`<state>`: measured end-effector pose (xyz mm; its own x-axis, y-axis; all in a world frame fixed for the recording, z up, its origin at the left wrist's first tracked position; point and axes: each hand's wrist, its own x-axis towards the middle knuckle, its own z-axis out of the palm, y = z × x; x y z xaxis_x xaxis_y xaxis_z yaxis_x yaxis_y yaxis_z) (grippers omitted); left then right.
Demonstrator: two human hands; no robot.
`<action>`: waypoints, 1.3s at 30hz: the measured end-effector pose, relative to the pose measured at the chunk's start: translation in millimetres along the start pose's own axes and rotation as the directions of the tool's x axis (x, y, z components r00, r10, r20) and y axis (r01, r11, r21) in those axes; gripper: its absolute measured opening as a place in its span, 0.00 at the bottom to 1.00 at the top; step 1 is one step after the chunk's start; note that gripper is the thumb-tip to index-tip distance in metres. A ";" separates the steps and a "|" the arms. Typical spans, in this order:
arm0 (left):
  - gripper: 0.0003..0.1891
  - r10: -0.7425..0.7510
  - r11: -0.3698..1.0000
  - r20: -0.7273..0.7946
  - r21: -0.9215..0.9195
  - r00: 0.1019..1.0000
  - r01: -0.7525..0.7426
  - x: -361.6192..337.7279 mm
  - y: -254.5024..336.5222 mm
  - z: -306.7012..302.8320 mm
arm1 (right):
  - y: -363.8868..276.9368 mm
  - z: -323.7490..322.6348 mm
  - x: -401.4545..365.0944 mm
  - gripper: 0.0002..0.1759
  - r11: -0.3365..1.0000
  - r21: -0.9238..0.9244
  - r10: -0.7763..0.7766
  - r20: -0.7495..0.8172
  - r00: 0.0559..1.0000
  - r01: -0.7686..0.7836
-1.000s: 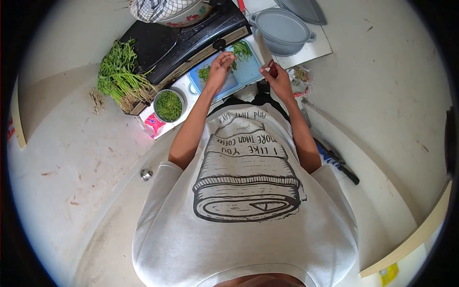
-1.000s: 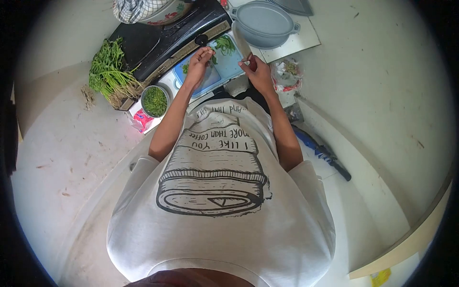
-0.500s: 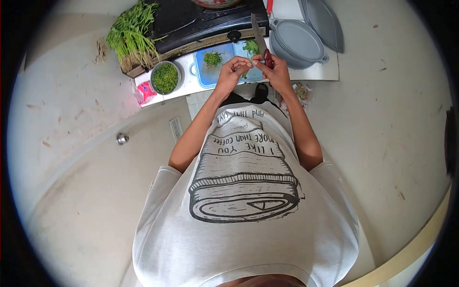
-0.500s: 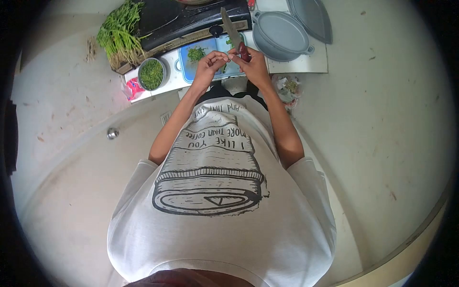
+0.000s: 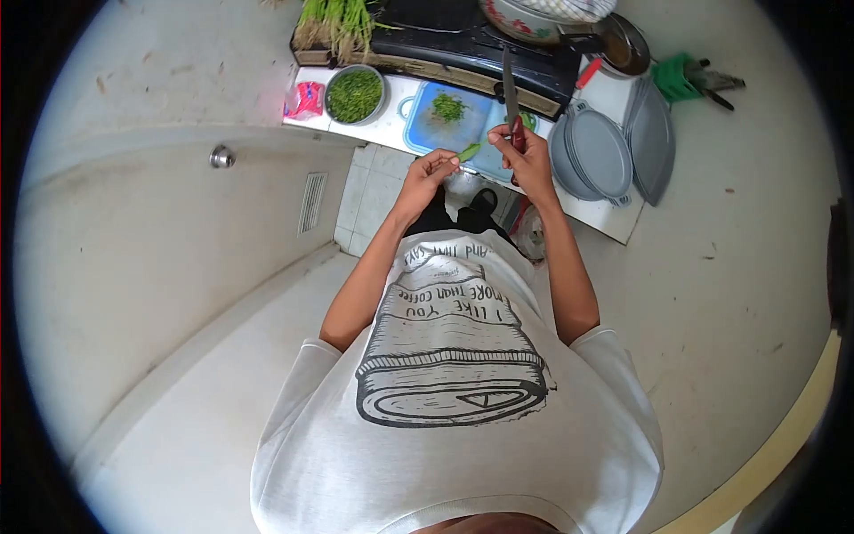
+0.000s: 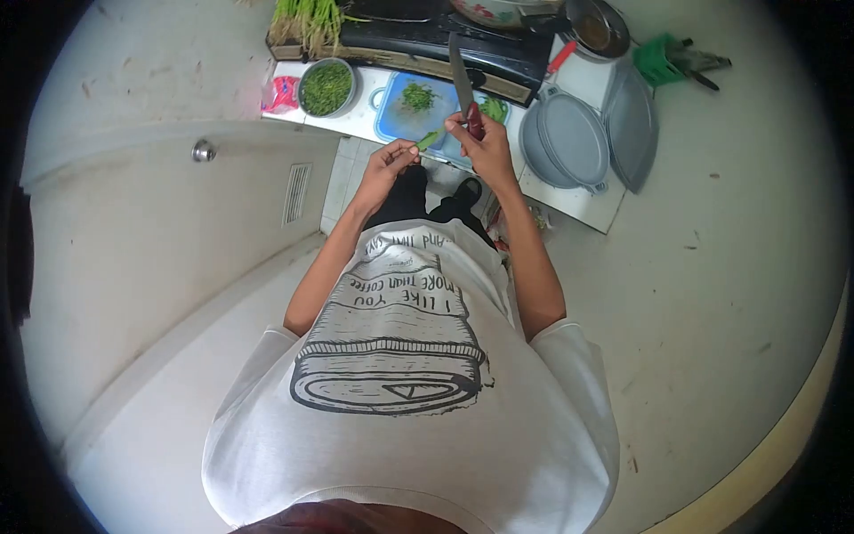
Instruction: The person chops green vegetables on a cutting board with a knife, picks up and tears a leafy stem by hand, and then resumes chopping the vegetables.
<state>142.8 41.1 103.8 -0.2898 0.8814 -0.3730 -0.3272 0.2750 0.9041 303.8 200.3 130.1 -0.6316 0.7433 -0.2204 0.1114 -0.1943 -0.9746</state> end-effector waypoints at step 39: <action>0.08 0.264 0.760 0.128 0.583 0.956 -0.288 114.4 -65.3 -154.6 | 104.6 92.4 -3.2 0.18 0.824 -0.472 0.274 -0.151 0.950 -0.313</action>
<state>-8.1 64.6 -30.2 -0.2483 0.9644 -0.0910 0.3594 0.1789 0.9159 246.6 118.4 32.6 -0.4533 0.7494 -0.4826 0.6518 -0.0906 -0.7529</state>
